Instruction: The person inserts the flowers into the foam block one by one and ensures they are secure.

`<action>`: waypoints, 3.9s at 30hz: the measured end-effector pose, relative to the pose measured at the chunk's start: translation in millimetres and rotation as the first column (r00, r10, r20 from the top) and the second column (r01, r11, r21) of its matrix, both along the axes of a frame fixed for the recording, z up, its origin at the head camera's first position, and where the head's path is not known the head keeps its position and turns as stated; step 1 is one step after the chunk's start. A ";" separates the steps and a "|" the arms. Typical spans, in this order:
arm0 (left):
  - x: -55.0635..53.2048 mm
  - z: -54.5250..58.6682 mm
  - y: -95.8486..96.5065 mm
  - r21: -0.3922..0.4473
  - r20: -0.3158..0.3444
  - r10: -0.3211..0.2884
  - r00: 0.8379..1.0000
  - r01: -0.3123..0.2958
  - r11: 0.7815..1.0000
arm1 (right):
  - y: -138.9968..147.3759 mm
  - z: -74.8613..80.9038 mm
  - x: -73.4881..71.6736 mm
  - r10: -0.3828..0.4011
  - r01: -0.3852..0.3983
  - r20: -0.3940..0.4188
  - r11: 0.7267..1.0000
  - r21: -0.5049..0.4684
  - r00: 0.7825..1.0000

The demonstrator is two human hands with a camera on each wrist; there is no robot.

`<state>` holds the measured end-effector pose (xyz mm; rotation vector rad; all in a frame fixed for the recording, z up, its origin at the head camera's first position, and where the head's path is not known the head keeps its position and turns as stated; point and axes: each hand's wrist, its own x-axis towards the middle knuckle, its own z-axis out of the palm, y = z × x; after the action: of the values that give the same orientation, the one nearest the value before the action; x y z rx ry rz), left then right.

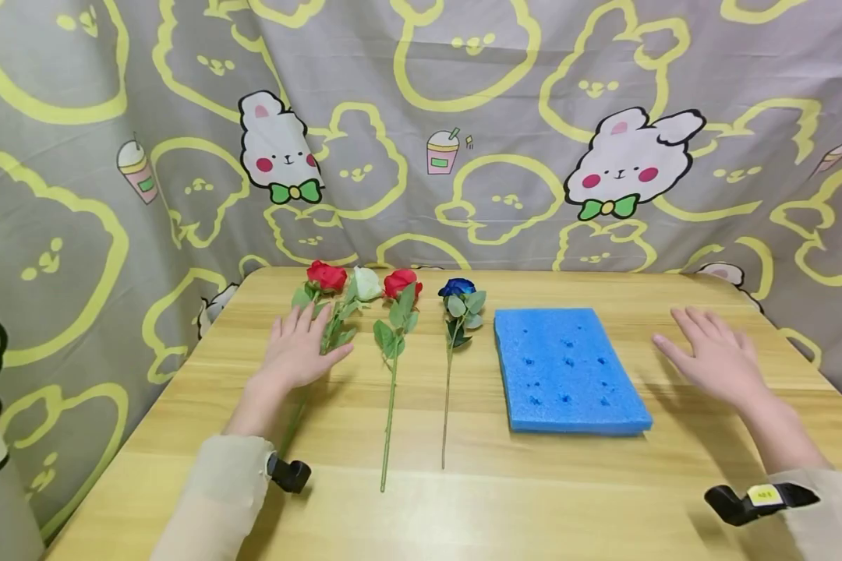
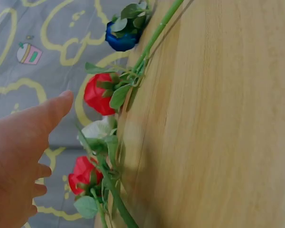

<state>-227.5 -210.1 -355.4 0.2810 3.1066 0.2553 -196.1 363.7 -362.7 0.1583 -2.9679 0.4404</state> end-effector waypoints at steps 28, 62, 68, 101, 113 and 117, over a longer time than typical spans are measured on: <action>18.1 -11.9 -52.6 0.573 0.098 0.253 0.962 -0.262 0.776 | -20.6 -26.6 29.5 0.331 -0.235 0.059 0.775 -0.587 0.942; 6.4 -39.0 -58.2 0.565 0.162 0.298 0.941 -0.336 0.754 | -25.0 -41.0 31.9 0.398 -0.245 0.085 0.704 -0.667 0.913; 5.7 -40.2 -56.8 0.507 0.150 0.321 0.935 -0.351 0.787 | -25.8 -41.3 32.1 0.404 -0.248 0.081 0.695 -0.675 0.911; 7.4 -30.2 -70.5 0.770 0.414 0.116 0.903 -0.415 0.485 | -25.1 -36.5 34.5 0.376 -0.189 0.154 0.729 -0.658 0.914; 8.3 -12.1 -63.6 0.843 0.404 0.068 0.912 -0.400 0.360 | -23.9 -35.2 38.2 0.475 -0.246 0.145 0.665 -0.705 0.868; 9.4 -7.8 -60.1 0.856 0.385 0.058 0.921 -0.380 0.349 | -24.6 -33.8 38.9 0.502 -0.256 0.136 0.632 -0.732 0.854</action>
<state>-218.1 -270.2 -363.2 -0.2105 2.2873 1.8749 -157.3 339.1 -396.5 0.7032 -2.7849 1.7636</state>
